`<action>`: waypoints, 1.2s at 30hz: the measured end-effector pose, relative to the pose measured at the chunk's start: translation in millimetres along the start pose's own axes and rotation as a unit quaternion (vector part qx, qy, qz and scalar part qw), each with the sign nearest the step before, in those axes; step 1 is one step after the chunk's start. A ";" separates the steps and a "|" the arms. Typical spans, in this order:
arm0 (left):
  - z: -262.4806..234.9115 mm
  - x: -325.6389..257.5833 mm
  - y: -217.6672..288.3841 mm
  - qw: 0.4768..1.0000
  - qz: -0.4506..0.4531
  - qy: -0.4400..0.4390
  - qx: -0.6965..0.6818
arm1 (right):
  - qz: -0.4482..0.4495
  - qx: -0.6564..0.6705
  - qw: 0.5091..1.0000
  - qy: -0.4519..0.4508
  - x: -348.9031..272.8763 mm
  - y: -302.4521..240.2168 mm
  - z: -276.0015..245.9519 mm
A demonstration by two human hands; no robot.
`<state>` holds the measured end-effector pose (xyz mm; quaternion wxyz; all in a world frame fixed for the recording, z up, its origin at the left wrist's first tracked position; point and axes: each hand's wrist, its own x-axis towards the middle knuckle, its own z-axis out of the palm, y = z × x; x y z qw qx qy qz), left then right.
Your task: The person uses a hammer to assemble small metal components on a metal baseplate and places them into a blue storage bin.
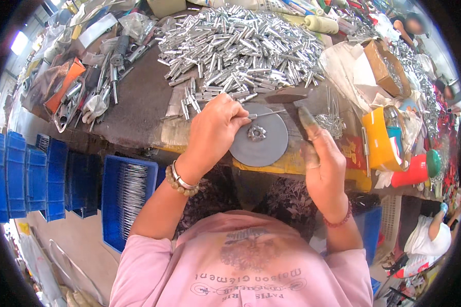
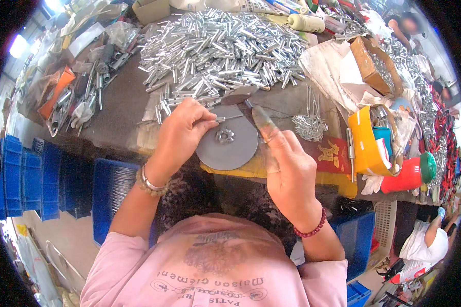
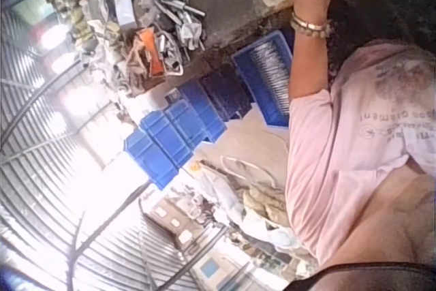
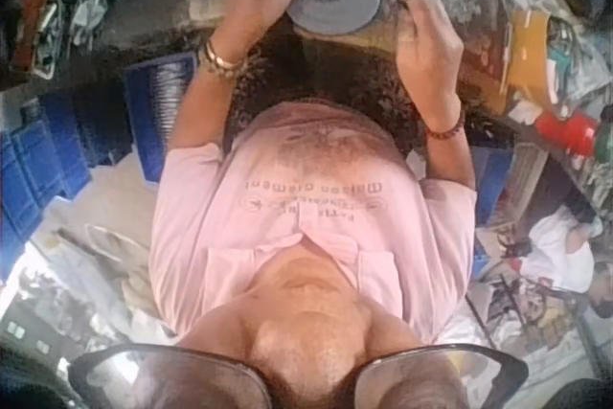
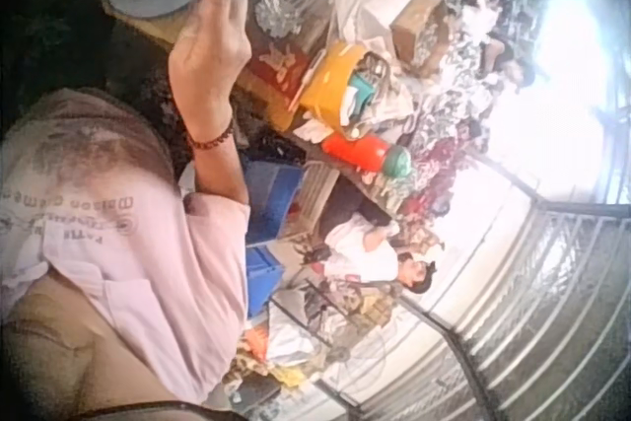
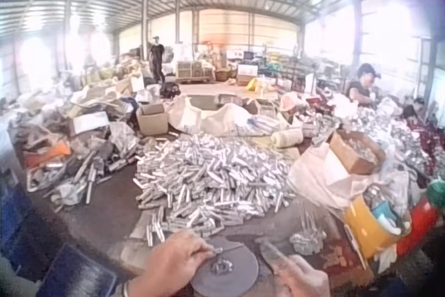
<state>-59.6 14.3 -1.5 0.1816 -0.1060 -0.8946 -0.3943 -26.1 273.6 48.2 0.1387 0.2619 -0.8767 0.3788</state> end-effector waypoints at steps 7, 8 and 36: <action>1.9 0.0 -5.4 1.000 0.017 0.005 -0.012 | -0.019 -0.100 0.994 -0.035 12.8 2.6 10.1; 2.4 -0.3 -5.5 1.000 0.002 0.002 -0.021 | -0.019 -0.098 0.994 -0.037 16.8 -2.1 6.4; -12.7 -13.9 0.9 0.998 0.051 0.003 -0.047 | 0.261 0.137 0.945 -0.143 50.1 7.7 -8.5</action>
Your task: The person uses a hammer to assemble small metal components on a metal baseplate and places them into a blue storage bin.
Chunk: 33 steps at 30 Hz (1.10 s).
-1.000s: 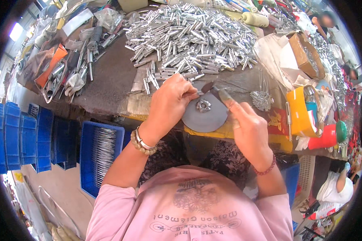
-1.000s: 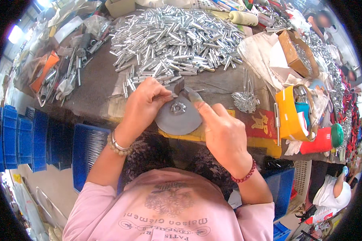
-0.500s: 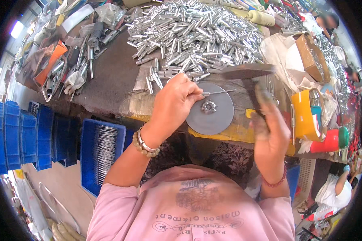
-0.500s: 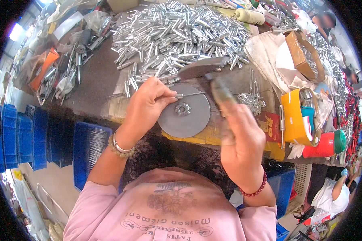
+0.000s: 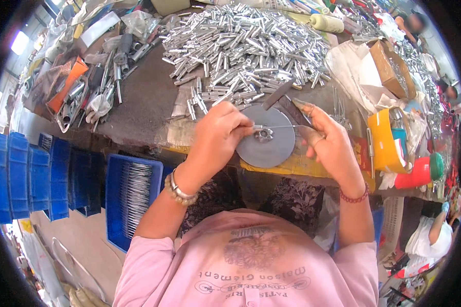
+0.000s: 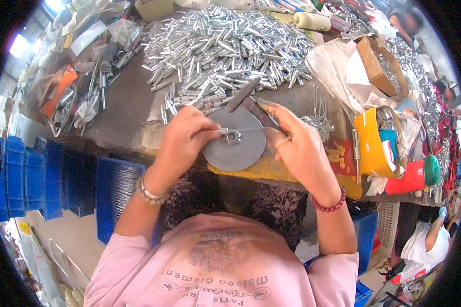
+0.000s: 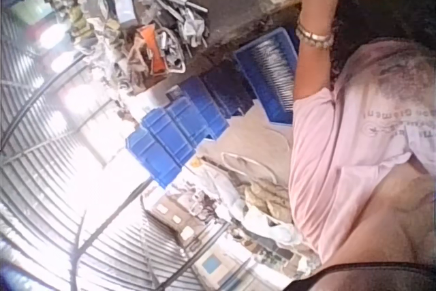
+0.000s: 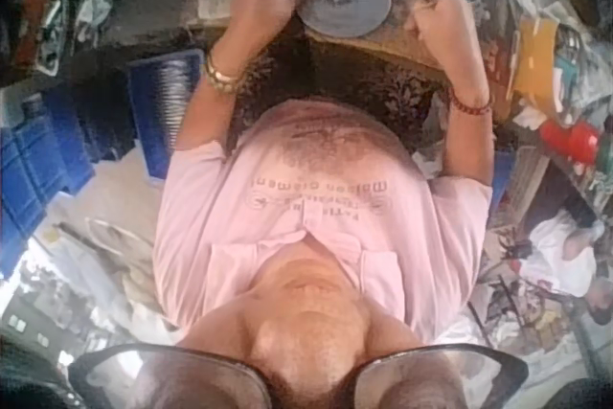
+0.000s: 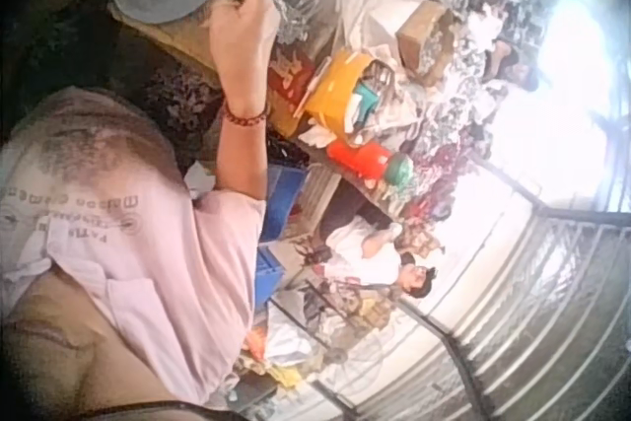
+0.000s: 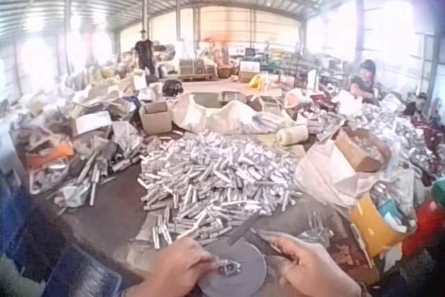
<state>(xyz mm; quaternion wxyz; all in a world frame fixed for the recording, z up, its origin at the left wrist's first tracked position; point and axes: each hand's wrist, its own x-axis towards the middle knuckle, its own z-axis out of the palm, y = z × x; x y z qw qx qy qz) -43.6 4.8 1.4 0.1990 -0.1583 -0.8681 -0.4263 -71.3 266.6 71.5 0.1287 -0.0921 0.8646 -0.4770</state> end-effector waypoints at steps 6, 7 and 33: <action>-8.2 -21.3 17.3 0.999 0.000 -0.053 0.011 | -0.137 -0.193 0.971 0.033 -5.9 20.9 4.1; -9.1 -22.3 18.2 0.998 0.007 -0.059 0.004 | -0.173 -0.279 0.941 0.084 -10.9 21.3 6.6; -4.1 -83.2 51.8 0.885 -0.361 0.057 -0.289 | 0.108 0.230 0.951 -0.177 -82.0 14.3 80.5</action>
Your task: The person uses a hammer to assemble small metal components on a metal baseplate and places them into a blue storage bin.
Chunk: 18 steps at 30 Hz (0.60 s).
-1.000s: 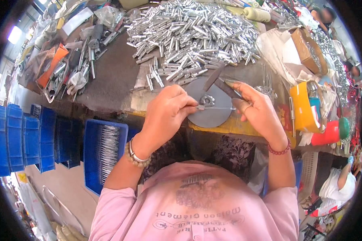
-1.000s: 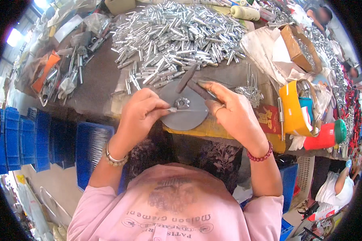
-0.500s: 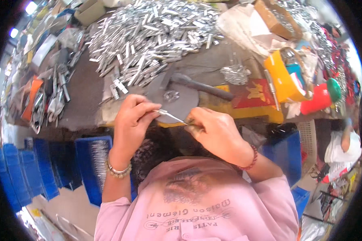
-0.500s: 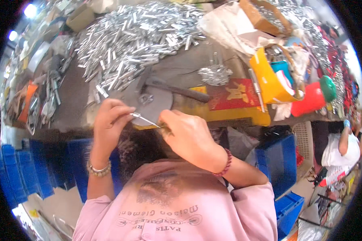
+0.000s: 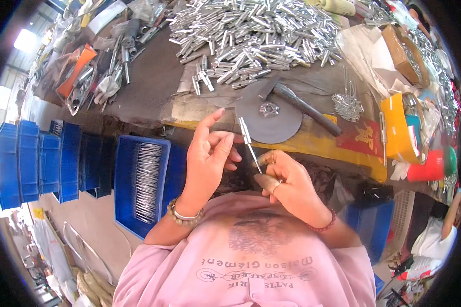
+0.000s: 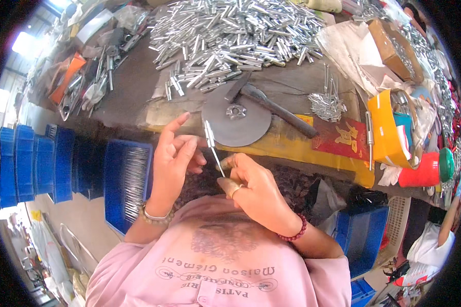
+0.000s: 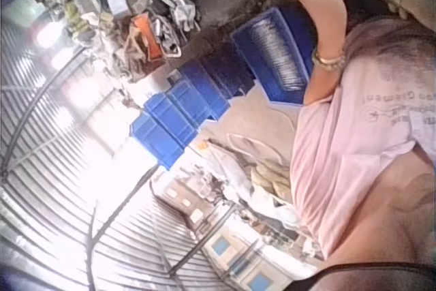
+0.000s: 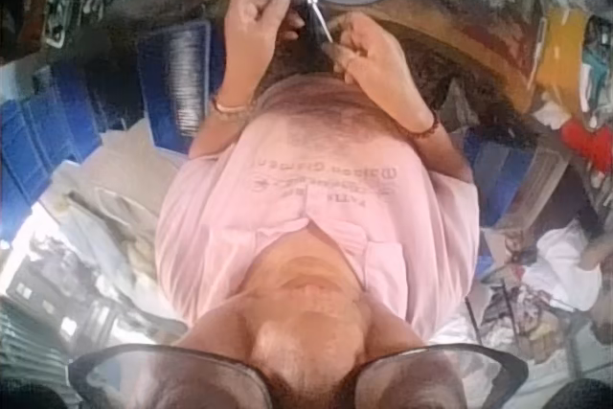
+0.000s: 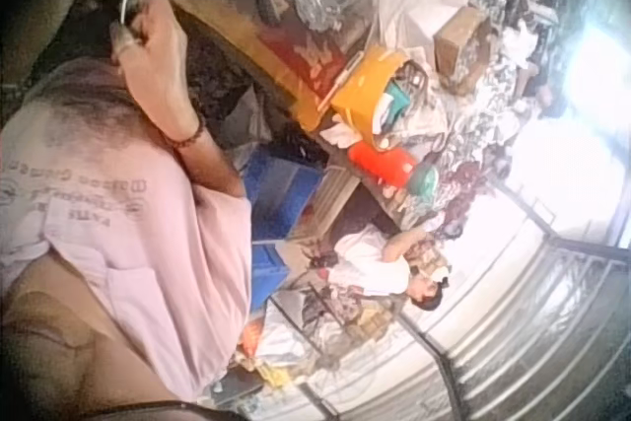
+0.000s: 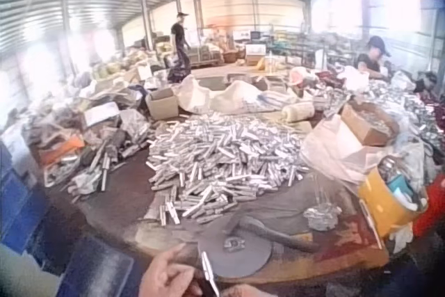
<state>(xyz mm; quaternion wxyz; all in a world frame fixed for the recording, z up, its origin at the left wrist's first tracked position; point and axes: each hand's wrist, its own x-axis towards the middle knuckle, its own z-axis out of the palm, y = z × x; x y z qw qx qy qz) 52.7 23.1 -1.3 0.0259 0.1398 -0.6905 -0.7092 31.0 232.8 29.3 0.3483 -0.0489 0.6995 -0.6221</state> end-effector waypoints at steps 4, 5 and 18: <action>-3.4 -1.4 -0.8 0.995 -0.049 -0.025 -0.082 | -0.031 -0.010 0.999 -0.006 3.4 5.3 11.6; -4.9 -2.4 -0.6 0.995 -0.048 -0.018 -0.083 | -0.047 -0.019 0.999 -0.005 5.3 6.7 14.4; -156.6 -32.1 -71.3 0.967 -0.043 0.247 -0.045 | -0.183 -0.164 0.955 0.168 28.7 4.9 -13.1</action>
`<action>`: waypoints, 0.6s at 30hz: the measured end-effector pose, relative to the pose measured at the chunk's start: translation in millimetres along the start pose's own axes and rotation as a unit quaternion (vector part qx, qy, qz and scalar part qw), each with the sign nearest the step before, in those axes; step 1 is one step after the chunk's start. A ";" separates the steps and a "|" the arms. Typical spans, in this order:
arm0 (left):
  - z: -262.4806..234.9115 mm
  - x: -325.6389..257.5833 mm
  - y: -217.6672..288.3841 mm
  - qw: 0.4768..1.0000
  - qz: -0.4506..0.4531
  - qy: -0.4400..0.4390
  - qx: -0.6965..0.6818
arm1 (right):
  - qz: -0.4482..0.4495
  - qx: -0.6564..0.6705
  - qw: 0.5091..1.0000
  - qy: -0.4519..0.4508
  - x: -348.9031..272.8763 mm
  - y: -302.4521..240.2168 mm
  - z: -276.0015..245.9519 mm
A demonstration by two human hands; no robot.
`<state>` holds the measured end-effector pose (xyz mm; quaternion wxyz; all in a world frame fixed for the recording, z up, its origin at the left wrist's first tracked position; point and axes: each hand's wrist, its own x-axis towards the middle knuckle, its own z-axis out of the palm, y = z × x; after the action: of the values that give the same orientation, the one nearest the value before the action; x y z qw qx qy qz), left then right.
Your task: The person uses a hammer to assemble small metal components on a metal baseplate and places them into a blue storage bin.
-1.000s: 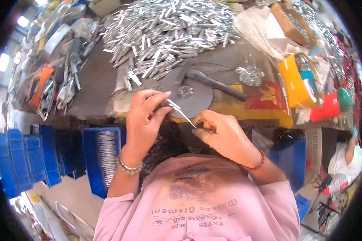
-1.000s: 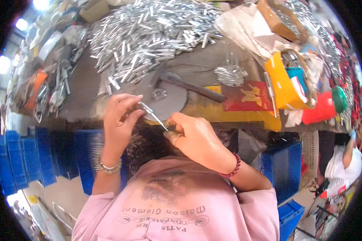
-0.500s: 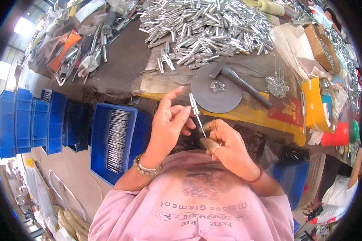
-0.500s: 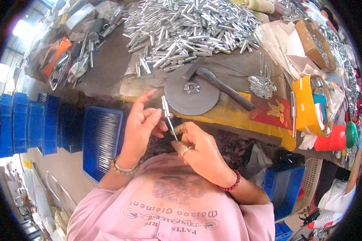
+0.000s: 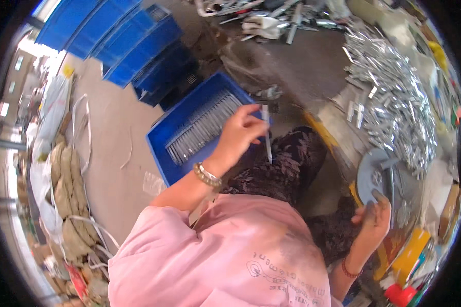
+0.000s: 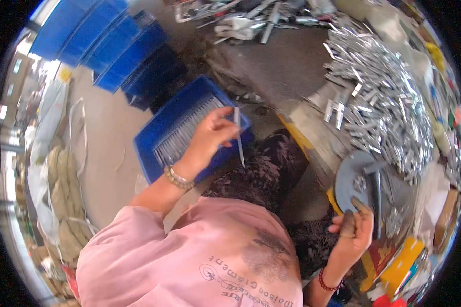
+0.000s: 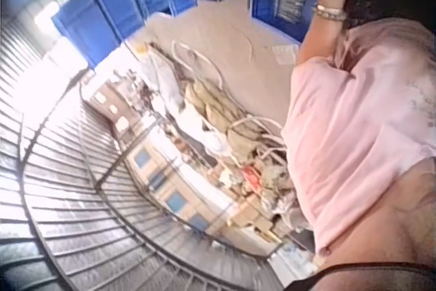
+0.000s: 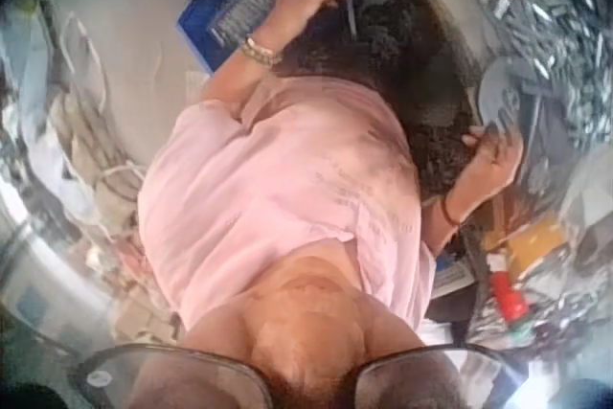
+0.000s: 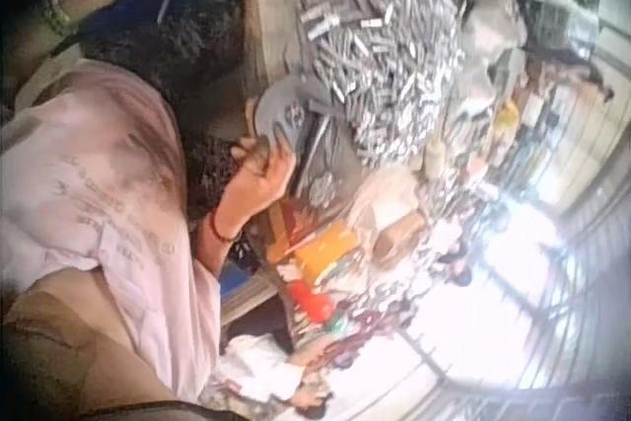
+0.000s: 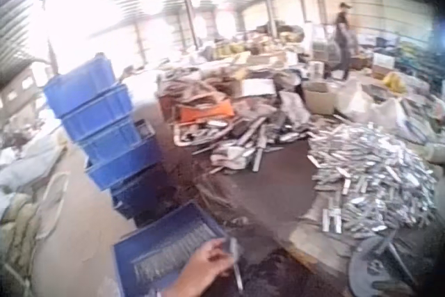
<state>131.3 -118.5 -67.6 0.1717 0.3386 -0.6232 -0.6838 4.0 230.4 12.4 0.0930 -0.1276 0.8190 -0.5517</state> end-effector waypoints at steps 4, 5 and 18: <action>-119.9 16.8 -88.7 0.972 -0.027 0.213 0.099 | 0.024 0.025 0.997 0.063 7.5 15.4 4.2; -155.5 18.6 -120.6 0.959 -0.040 0.242 0.143 | 0.034 0.035 0.996 0.073 8.0 14.5 4.7; -291.7 62.1 -232.0 0.871 -0.146 0.302 0.359 | 0.014 0.033 0.997 0.066 8.7 27.7 0.5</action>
<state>328.0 -335.9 -306.0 0.1164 0.6540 -0.6869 -0.2947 -7.1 237.2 -13.6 0.0504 -0.0758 0.8062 -0.5846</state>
